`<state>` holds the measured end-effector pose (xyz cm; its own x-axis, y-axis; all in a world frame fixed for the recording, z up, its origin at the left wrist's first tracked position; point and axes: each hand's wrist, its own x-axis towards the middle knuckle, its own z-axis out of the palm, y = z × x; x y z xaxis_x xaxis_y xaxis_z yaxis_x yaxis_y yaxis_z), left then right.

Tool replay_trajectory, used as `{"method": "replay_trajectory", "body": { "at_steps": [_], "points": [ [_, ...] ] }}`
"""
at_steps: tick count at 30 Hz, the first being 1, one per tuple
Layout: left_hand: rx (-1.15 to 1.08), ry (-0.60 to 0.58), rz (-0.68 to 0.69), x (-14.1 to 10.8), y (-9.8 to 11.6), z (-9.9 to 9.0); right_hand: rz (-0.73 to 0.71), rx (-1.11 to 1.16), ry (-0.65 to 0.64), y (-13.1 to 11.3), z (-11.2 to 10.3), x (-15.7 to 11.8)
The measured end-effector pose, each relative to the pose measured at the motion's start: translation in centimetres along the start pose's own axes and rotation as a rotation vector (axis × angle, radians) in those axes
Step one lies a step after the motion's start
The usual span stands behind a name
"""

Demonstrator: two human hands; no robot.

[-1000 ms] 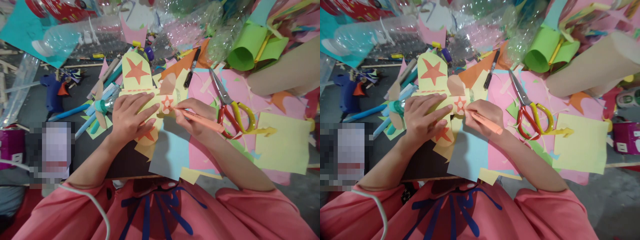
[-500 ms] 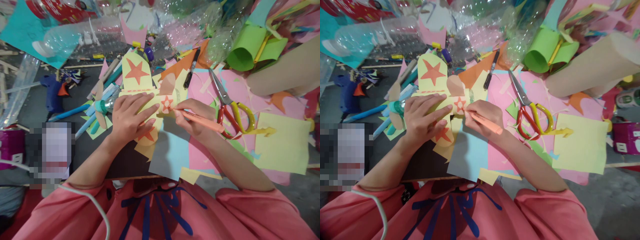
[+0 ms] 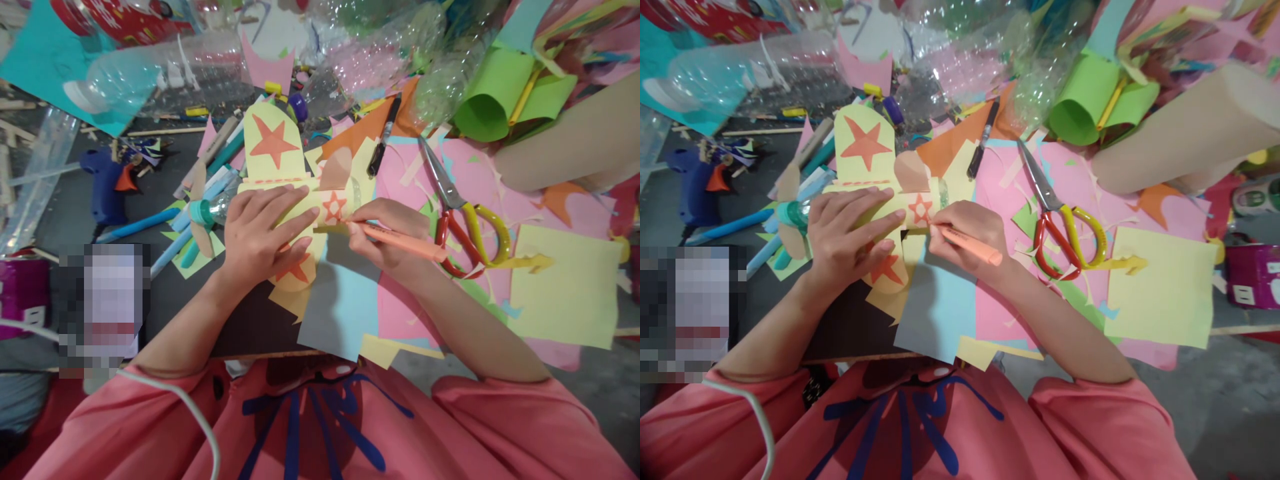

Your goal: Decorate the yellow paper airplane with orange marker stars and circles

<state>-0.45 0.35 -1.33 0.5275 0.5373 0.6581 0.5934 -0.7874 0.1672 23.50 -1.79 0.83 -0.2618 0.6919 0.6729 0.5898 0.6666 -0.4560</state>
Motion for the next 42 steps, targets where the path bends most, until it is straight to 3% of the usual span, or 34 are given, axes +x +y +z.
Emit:
{"method": "replay_trajectory", "body": {
  "at_steps": [7,13,22,42],
  "points": [
    [0.030,0.047,0.030,0.03,0.14,0.00,0.037,0.121,0.085,-0.30,0.14,0.22],
    [-0.035,-0.025,-0.030,-0.16,0.11,-0.18,0.019,0.093,0.022,-0.22,-0.12,0.24],
    [0.097,0.090,0.073,0.53,0.29,0.14,-0.008,0.052,0.035,0.01,0.05,0.21],
    [0.039,0.020,0.024,0.04,0.12,0.00,0.001,0.045,0.043,-0.40,-0.29,0.40]
  ]
}}
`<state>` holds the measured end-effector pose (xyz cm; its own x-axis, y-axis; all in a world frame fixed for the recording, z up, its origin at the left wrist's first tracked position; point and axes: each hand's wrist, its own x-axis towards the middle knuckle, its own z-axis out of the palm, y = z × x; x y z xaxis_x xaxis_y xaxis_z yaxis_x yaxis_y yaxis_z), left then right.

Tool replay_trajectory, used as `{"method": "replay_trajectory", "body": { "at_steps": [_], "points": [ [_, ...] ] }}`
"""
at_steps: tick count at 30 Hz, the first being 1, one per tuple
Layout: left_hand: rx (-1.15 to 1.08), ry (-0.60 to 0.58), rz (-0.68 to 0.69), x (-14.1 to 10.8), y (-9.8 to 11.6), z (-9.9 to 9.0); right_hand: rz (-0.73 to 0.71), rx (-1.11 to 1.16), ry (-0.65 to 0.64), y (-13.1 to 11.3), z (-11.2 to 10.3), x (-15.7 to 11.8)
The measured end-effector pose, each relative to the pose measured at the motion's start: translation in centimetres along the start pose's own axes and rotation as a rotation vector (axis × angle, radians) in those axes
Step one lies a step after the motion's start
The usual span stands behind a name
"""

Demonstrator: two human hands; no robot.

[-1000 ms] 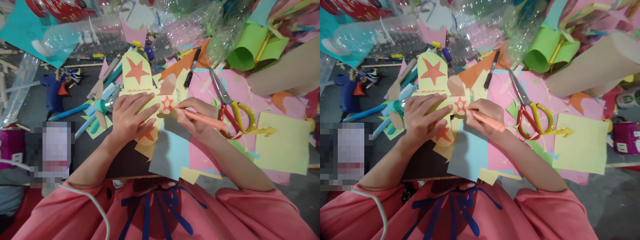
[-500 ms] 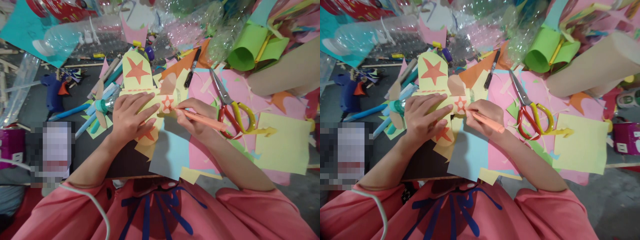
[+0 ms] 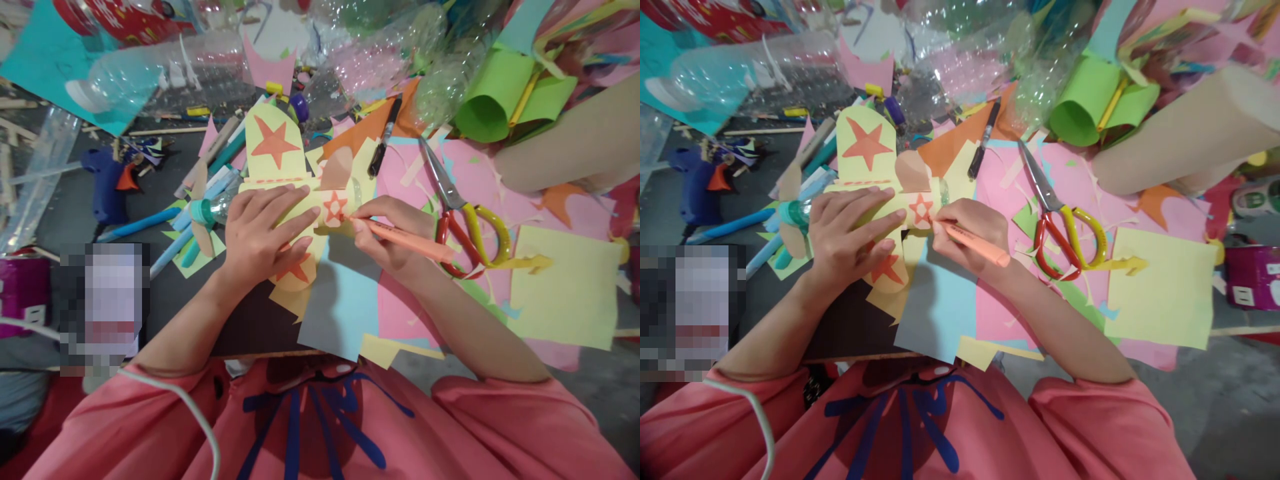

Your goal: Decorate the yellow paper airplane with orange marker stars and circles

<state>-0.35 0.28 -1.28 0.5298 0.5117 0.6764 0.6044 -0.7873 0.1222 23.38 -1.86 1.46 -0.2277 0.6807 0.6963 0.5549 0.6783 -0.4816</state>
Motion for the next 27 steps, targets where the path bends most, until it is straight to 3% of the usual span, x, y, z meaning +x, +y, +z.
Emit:
{"method": "replay_trajectory", "body": {
  "at_steps": [7,18,27],
  "points": [
    [-0.070,-0.084,-0.080,-0.3,-0.1,-0.2,-0.002,0.009,-0.045,0.1,-0.2,-0.1],
    [-0.111,-0.054,-0.085,-0.5,-0.2,0.1,0.086,0.030,-0.035,0.4,-0.1,-0.4],
    [-0.092,-0.103,-0.085,-0.4,-0.3,-0.1,0.233,0.299,0.114,-0.4,0.2,-0.1]
  ]
}}
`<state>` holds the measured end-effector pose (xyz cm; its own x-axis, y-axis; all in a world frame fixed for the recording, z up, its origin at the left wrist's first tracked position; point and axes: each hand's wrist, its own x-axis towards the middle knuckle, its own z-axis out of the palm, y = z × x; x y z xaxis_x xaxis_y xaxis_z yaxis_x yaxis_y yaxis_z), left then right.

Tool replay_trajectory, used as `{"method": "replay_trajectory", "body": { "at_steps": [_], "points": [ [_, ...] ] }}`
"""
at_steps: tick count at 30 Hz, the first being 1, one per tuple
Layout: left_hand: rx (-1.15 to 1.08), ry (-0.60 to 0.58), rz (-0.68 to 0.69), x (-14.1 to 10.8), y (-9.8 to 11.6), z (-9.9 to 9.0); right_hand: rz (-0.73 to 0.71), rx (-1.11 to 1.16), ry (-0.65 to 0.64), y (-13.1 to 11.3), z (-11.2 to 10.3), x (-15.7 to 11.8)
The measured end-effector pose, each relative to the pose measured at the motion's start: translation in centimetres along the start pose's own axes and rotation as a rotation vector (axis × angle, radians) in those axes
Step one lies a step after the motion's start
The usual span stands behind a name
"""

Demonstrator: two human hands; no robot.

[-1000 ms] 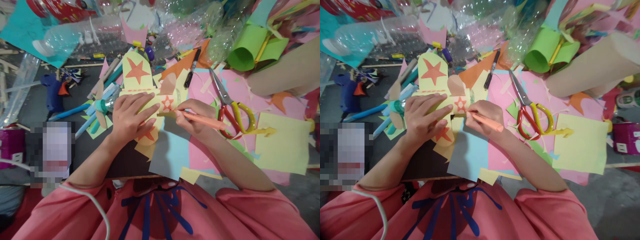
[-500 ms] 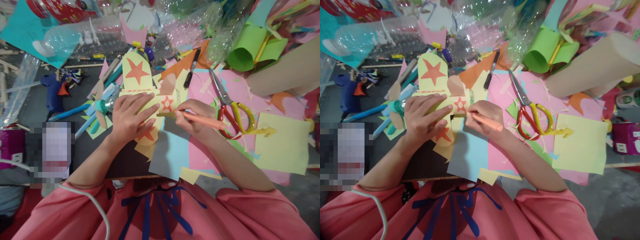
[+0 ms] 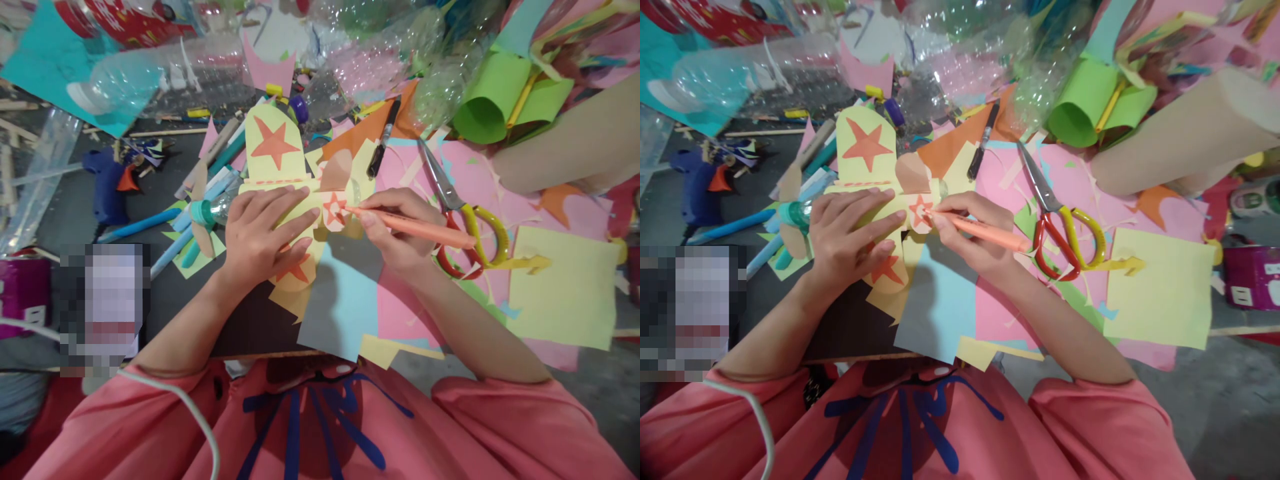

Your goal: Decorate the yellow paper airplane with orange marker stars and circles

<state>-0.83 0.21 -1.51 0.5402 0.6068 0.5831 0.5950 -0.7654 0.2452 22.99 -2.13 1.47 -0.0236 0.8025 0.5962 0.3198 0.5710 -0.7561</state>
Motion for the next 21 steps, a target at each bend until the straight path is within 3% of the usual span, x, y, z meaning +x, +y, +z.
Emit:
{"method": "replay_trajectory", "body": {
  "at_steps": [11,21],
  "points": [
    [0.016,-0.005,-0.039,-0.11,0.17,0.15,0.087,-0.131,-0.081,0.66,0.17,-0.30],
    [0.052,0.101,0.067,0.33,0.30,0.13,0.084,-0.091,-0.124,0.36,0.17,-0.44]
  ]
}}
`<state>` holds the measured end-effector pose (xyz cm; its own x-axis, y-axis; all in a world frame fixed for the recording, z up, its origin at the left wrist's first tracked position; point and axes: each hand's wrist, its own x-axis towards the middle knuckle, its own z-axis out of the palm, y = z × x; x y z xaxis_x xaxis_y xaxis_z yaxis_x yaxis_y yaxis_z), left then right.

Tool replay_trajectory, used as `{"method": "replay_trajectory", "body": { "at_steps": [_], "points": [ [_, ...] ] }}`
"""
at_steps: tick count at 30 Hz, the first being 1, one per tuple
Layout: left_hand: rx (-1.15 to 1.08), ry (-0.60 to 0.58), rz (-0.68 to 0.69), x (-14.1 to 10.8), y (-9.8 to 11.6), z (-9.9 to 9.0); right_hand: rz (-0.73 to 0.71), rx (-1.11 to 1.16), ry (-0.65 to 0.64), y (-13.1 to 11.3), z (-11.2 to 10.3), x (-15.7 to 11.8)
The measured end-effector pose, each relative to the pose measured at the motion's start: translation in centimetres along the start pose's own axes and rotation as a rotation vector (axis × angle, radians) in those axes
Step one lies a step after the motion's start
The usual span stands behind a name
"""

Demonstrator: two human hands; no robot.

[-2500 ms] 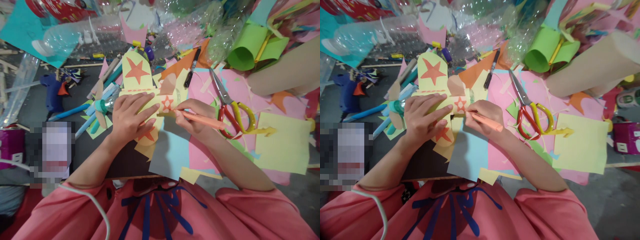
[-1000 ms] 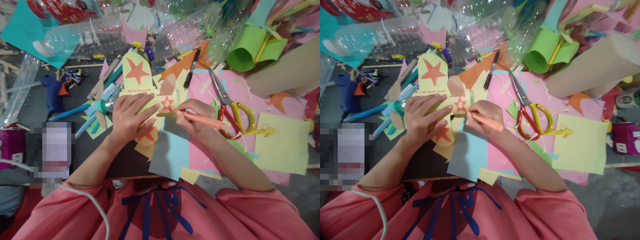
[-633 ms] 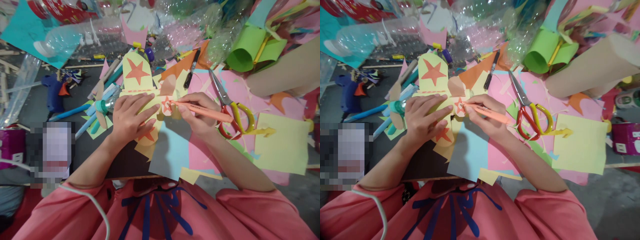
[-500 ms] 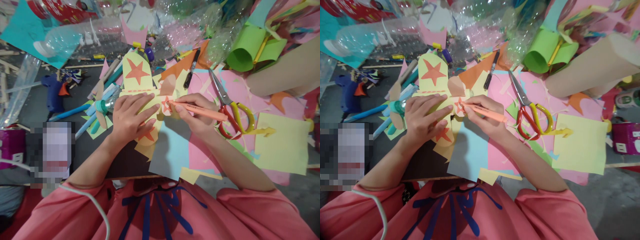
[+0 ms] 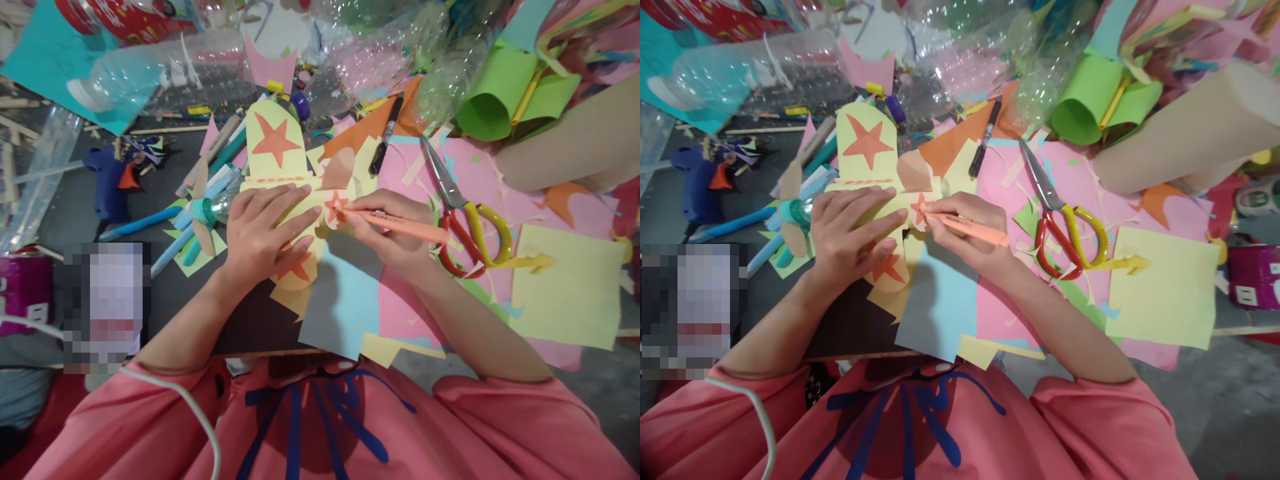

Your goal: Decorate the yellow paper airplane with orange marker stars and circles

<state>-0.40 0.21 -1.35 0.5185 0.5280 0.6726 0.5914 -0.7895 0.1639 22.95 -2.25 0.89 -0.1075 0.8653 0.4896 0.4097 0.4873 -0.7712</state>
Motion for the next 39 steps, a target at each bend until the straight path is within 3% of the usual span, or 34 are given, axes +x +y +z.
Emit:
{"method": "replay_trajectory", "body": {
  "at_steps": [9,19,24,29,39],
  "points": [
    [-0.085,-0.122,-0.090,-0.34,-0.28,-0.11,-0.004,0.058,0.016,0.24,-0.11,0.20],
    [-0.082,-0.154,-0.089,-0.05,-0.06,-0.37,0.003,-0.042,0.049,0.19,-0.37,0.03],
    [-0.135,-0.187,-0.144,-0.22,-0.24,0.06,-0.025,0.034,0.059,0.13,-0.42,0.06],
    [-0.066,-0.122,-0.084,-0.35,-0.30,0.35,-0.011,-0.020,0.055,0.46,-0.40,-0.08],
    [-0.123,-0.192,-0.115,-0.32,-0.55,-0.04,0.025,0.167,0.042,0.45,-0.30,-0.10]
  ]
}}
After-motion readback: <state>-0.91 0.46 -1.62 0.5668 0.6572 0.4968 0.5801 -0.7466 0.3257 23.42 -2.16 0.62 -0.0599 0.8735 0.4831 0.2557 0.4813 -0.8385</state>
